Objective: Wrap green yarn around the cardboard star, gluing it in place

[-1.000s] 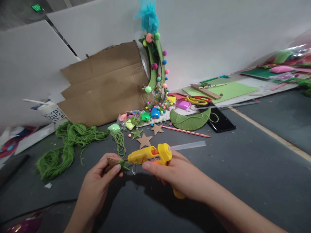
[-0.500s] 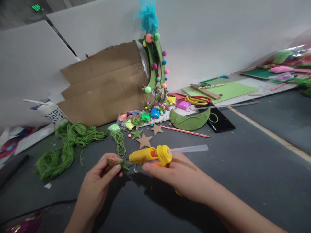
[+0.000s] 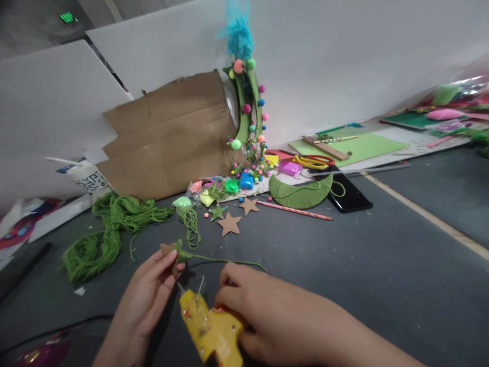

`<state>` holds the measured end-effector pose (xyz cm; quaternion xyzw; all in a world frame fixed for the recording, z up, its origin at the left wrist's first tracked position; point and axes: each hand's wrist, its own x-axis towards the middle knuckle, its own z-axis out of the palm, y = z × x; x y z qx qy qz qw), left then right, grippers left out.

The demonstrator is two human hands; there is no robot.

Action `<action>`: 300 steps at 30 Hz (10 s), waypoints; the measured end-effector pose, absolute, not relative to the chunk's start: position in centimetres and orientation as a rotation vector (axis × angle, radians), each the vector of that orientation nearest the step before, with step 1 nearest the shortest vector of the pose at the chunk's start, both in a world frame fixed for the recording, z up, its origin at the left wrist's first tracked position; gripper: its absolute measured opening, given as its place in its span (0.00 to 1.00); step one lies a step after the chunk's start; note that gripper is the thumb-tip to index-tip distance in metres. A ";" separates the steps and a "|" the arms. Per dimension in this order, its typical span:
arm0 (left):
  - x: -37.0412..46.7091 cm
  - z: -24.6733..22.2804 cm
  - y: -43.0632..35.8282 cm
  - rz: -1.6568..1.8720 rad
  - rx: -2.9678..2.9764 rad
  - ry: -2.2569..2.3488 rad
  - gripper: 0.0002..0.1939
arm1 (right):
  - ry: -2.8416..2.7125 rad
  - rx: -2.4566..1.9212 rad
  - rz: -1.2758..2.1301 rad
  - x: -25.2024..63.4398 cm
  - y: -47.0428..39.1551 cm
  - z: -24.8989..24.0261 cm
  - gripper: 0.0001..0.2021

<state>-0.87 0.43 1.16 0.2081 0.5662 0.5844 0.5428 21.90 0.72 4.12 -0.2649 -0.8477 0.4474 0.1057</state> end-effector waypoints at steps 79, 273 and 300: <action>3.9 3.4 -2.3 1.138 0.505 1.284 0.11 | -1.448 -1.035 1.744 18.9 0.9 1.5 0.14; 2.8 3.6 -2.0 0.748 1.081 1.267 0.04 | -2.275 -1.034 0.981 20.1 1.7 4.2 0.04; 3.6 3.0 -2.7 1.134 0.619 1.108 0.06 | -0.874 -0.953 2.275 18.6 2.2 0.3 0.08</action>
